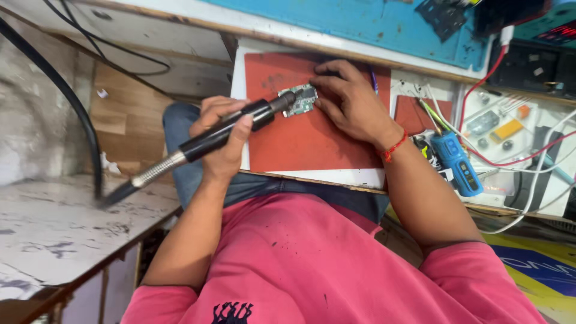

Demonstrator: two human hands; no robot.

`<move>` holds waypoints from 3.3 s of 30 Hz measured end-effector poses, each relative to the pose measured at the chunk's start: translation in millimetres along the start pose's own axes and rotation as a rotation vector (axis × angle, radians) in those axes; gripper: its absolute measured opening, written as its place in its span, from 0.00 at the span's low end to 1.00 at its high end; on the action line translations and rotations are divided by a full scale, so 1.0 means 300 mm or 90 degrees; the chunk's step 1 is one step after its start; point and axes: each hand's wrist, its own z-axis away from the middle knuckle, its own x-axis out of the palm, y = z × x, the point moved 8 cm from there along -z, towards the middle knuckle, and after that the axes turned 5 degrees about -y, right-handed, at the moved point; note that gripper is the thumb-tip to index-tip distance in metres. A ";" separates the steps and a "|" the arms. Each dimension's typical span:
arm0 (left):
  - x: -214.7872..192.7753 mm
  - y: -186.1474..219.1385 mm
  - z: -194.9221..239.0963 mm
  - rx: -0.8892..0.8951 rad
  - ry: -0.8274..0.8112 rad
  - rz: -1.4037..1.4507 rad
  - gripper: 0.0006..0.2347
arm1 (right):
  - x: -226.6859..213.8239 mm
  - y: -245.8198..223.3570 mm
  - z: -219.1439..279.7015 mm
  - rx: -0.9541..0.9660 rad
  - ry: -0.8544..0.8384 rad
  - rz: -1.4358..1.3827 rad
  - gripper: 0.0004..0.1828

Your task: The person uses a hot air gun to heat a small circuit board and then scrapes its surface with a metal tool. The person repeats heating and scraping actions on the same board throughout the clip.

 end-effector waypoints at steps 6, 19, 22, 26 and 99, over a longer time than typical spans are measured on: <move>0.026 0.047 -0.027 0.130 -0.062 -0.100 0.09 | 0.000 -0.007 -0.024 0.032 0.013 -0.010 0.20; 0.026 0.085 -0.047 0.163 -0.074 -0.122 0.12 | 0.002 0.001 -0.011 0.052 0.040 0.002 0.19; 0.013 0.082 -0.041 0.153 -0.052 -0.113 0.11 | 0.005 0.000 -0.018 0.052 0.034 -0.007 0.19; 0.016 0.078 -0.038 0.147 -0.053 -0.112 0.11 | 0.003 0.006 -0.011 0.061 0.035 -0.014 0.19; -0.006 0.060 -0.033 0.107 -0.085 -0.092 0.09 | 0.000 -0.002 -0.012 0.095 0.016 0.048 0.21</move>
